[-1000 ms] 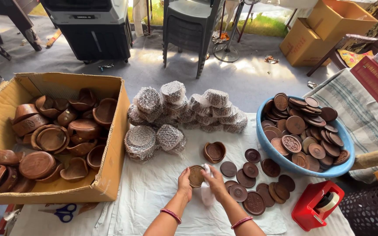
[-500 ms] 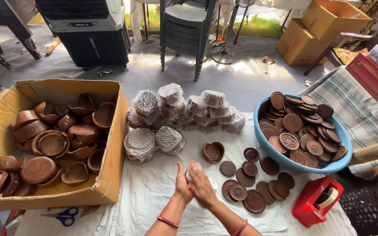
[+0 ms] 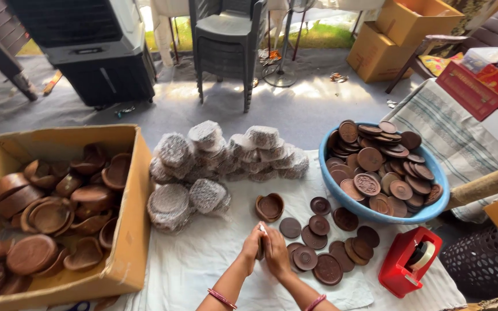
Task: The person wipes small wooden bowls and round wooden discs with a white cloth. They pick up items from a blue basin and the table, wipe them, and place them back on the table or into the basin. The person also wipes the white cloth itself on the table surface.
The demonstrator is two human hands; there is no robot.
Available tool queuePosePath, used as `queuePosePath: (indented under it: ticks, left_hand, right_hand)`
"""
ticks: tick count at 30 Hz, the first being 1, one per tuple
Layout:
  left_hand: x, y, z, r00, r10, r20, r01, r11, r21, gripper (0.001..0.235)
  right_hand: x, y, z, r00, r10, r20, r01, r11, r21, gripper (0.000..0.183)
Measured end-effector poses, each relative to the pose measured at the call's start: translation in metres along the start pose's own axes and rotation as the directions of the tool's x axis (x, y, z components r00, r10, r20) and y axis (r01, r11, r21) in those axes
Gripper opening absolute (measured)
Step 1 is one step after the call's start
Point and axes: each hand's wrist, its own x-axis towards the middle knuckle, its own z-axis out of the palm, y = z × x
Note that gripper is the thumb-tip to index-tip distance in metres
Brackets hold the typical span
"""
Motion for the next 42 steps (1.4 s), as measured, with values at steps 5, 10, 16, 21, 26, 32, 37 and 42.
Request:
queuePosePath:
  ticks: [5,10,16,21,26,32,37,42]
  left_hand:
    - [0.048,0.016,0.024,0.796,0.590,0.135,-0.370,0.297,0.880,0.068]
    - [0.078,0.057,0.063,0.741,0.460,0.490,-0.391,-0.297,0.871,0.093]
    - [0.103,0.058,0.058,0.950,0.141,0.279,-0.190,-0.450,0.873,0.120]
    - [0.113,0.041,0.038,0.927,0.105,0.359,-0.211,-0.646,0.734,0.112]
    - [0.106,0.041,0.038,0.919,0.087,0.384,-0.250,-0.623,0.741,0.110]
    - [0.042,0.027,0.041,0.734,0.374,0.567,-0.383,-0.462,0.800,0.085]
    - [-0.023,0.017,0.016,0.703,0.524,0.481,-0.462,-0.178,0.869,0.057]
    - [-0.054,0.021,-0.003,0.799,0.533,0.279,-0.325,-0.008,0.946,0.041]
  right_hand:
    - [-0.036,0.057,0.028,0.976,0.201,-0.081,-0.207,0.975,-0.084,0.035]
    - [-0.056,0.057,0.021,0.974,-0.224,0.038,0.222,0.905,-0.363,0.037]
    - [-0.061,0.082,0.025,0.943,-0.329,0.057,0.330,0.893,-0.305,0.039]
    - [-0.058,0.060,0.012,0.954,-0.291,0.077,0.301,0.917,-0.261,0.039]
    - [-0.054,0.023,-0.010,0.970,-0.225,0.086,0.240,0.935,-0.262,0.039]
    - [-0.050,0.054,-0.011,0.988,-0.136,0.078,0.141,0.988,-0.057,0.041]
    - [-0.031,0.063,-0.083,0.995,0.023,-0.094,-0.015,0.996,0.086,0.049]
    - [-0.023,0.062,-0.143,0.931,0.266,-0.250,-0.297,0.950,-0.094,0.045]
